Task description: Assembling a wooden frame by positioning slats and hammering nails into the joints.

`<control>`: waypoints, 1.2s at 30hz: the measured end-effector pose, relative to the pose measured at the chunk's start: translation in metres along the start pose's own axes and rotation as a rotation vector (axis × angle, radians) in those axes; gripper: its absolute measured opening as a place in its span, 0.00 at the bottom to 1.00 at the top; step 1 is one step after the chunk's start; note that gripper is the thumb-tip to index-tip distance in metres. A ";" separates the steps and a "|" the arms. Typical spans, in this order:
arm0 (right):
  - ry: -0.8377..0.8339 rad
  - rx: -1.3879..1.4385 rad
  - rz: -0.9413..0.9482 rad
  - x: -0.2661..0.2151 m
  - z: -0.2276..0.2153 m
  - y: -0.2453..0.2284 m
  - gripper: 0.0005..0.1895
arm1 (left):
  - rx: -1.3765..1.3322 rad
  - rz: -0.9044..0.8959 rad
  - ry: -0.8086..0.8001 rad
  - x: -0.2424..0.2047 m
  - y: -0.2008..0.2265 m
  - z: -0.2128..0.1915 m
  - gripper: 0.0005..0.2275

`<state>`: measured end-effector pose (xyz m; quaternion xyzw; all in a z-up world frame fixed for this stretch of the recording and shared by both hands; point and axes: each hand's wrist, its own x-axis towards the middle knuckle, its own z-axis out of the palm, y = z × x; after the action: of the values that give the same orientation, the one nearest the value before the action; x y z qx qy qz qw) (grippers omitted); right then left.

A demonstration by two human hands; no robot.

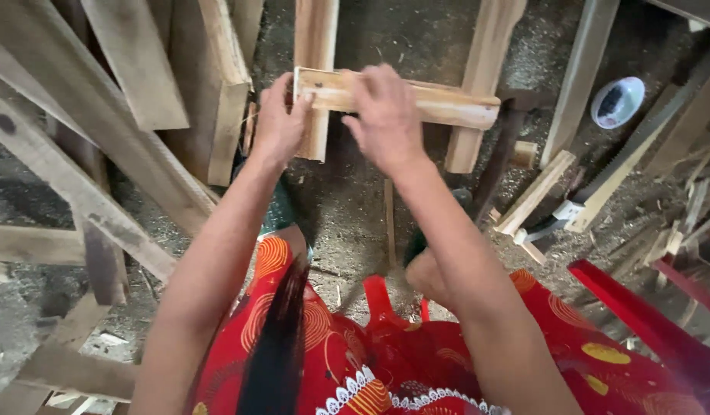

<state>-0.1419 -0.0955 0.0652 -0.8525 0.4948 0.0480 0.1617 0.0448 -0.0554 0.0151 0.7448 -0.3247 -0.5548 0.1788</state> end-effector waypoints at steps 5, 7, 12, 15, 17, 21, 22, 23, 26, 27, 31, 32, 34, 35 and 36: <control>-0.049 0.006 -0.043 0.015 0.032 -0.012 0.33 | 0.056 -0.073 -0.038 -0.012 0.024 -0.007 0.28; 0.052 0.186 -0.117 0.014 0.011 -0.005 0.30 | 0.066 -0.075 -0.049 -0.015 0.021 -0.005 0.28; 0.515 0.518 0.150 -0.075 -0.012 0.098 0.24 | 0.077 -0.100 -0.051 0.001 -0.014 0.019 0.33; 0.410 -0.010 0.670 -0.141 0.016 0.169 0.31 | 0.016 0.018 -0.013 -0.005 -0.019 0.016 0.25; 0.037 0.092 0.982 -0.168 0.040 0.190 0.29 | -0.030 0.046 0.081 -0.013 -0.016 0.014 0.23; -0.052 0.106 1.093 -0.188 0.070 0.187 0.27 | -0.057 -0.019 0.156 0.013 -0.043 0.030 0.20; -0.110 0.144 1.152 -0.193 0.076 0.186 0.32 | -0.116 -0.044 0.152 0.021 -0.049 0.034 0.21; -0.172 0.183 1.199 -0.195 0.083 0.185 0.37 | -0.179 -0.072 0.156 0.029 -0.058 0.035 0.22; -0.092 0.215 1.141 -0.194 0.086 0.188 0.36 | -0.122 -0.161 0.122 0.018 -0.046 0.024 0.21; -0.100 0.218 1.119 -0.195 0.086 0.191 0.36 | -0.130 -0.171 0.142 0.010 -0.038 0.018 0.21; 0.234 0.164 0.999 -0.207 0.057 0.202 0.31 | -0.199 -0.107 0.106 -0.006 -0.017 0.008 0.20; 0.326 0.151 0.950 -0.210 0.043 0.205 0.26 | -0.252 -0.065 0.095 -0.008 -0.016 0.008 0.20; 0.415 0.418 0.855 -0.214 0.018 0.213 0.26 | -0.273 -0.045 0.094 -0.003 -0.024 0.014 0.20; 0.498 0.689 0.744 -0.212 0.006 0.218 0.27 | -0.289 -0.025 0.099 0.000 -0.027 0.016 0.20; 0.495 0.690 0.734 -0.198 -0.011 0.202 0.27 | -0.295 -0.025 0.107 0.005 -0.028 0.016 0.20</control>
<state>-0.4165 -0.0278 0.0777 -0.5078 0.7692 -0.2651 0.2832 0.0384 -0.0369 -0.0108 0.7431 -0.2205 -0.5582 0.2961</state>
